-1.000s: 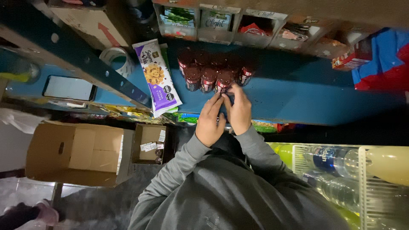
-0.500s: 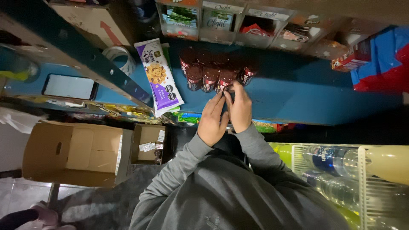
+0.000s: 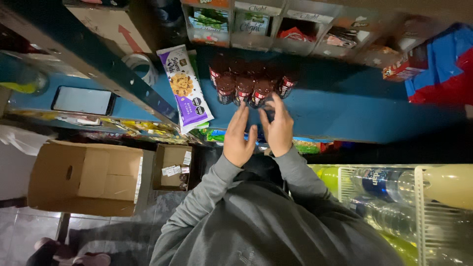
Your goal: The person takes various snack items and cigarette packs from cardboard boxes and places them onto shelves in an organized manner.
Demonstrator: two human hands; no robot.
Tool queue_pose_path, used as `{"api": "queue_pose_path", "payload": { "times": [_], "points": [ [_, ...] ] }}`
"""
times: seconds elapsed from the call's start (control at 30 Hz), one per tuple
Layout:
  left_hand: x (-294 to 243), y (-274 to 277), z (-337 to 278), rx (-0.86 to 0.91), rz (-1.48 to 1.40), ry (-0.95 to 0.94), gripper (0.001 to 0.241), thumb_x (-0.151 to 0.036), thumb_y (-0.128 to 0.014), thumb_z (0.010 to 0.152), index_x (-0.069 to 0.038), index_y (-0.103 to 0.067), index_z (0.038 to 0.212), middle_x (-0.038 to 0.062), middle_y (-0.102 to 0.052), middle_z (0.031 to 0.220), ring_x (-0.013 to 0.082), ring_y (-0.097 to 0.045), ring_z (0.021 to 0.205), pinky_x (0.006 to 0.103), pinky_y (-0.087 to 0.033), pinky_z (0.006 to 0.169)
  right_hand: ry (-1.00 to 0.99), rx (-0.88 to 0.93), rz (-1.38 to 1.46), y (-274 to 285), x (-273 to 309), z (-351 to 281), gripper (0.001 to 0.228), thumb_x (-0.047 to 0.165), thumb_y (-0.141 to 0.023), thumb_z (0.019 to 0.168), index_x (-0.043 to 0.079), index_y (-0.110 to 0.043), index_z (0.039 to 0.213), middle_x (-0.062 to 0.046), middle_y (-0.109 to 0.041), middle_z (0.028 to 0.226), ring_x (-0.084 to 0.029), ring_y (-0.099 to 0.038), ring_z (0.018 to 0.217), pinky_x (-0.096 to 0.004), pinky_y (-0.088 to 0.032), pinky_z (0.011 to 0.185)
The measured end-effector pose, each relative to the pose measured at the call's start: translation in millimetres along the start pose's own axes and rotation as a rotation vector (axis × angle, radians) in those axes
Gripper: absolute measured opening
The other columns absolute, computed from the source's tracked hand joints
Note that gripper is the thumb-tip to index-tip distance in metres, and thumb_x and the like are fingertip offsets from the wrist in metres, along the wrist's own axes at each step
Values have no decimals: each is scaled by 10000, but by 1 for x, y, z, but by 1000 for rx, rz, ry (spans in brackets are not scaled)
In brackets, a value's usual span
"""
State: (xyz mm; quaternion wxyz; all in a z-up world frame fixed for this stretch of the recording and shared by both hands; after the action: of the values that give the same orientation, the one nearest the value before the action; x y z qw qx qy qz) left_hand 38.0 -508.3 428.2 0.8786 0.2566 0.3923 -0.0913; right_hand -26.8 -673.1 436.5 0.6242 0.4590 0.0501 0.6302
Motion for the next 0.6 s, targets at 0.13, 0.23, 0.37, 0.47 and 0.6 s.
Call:
{"api": "queue_pose_path", "payload": {
  "times": [0.13, 0.23, 0.37, 0.47, 0.6],
  "points": [
    [-7, 2, 4, -7, -8, 6, 594, -125, -659, 1315, 127, -537, 1840, 416, -469, 1935, 639, -518, 1750, 773, -460, 1452, -2, 35, 100, 0, 3, 0, 664, 91, -936, 1216, -35, -597, 1772, -226, -889, 1375, -438, -902, 1215, -528, -799, 911],
    [-3, -1, 1, -3, -3, 17, 639, -161, -689, 1313, 124, -515, 1857, 417, -425, 1963, 648, -486, 1765, 769, -448, 1455, -13, 23, 87, 0, 1, -2, 705, 129, -980, 1169, -26, -637, 1765, -213, -906, 1360, -424, -910, 1215, -490, -786, 889],
    [-4, -2, 0, 12, 27, 34, 610, -182, -645, 1343, 138, -498, 1842, 413, -400, 1962, 635, -476, 1776, 809, -439, 1466, 0, 19, 105, -2, 0, -1, 679, 95, -983, 1164, -61, -656, 1739, -236, -898, 1366, -417, -916, 1229, -457, -801, 907],
    [-3, -2, 0, 17, 39, 54, 609, -188, -654, 1342, 158, -514, 1824, 427, -407, 1952, 639, -483, 1770, 809, -435, 1465, 2, 33, 82, -5, -3, 0, 650, 112, -984, 1169, -66, -681, 1715, -230, -892, 1353, -407, -916, 1228, -446, -805, 908],
    [-4, -1, 0, 43, 40, 87, 629, -206, -655, 1336, 172, -515, 1820, 447, -381, 1959, 654, -460, 1778, 819, -419, 1461, -17, 43, 62, -4, 1, 2, 647, 115, -1017, 1133, -83, -718, 1673, -249, -893, 1324, -433, -913, 1223, -486, -802, 901]
  ]
}}
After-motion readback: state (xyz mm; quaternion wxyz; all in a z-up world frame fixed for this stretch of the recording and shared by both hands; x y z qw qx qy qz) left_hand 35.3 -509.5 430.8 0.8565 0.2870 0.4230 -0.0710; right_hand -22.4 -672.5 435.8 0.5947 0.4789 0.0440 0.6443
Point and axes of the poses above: each hand's wrist, its own z-axis towards the middle knuckle, its own y-axis out of the back of the hand, x = y × z, the point moved 7 cm from there along z, towards the middle knuckle
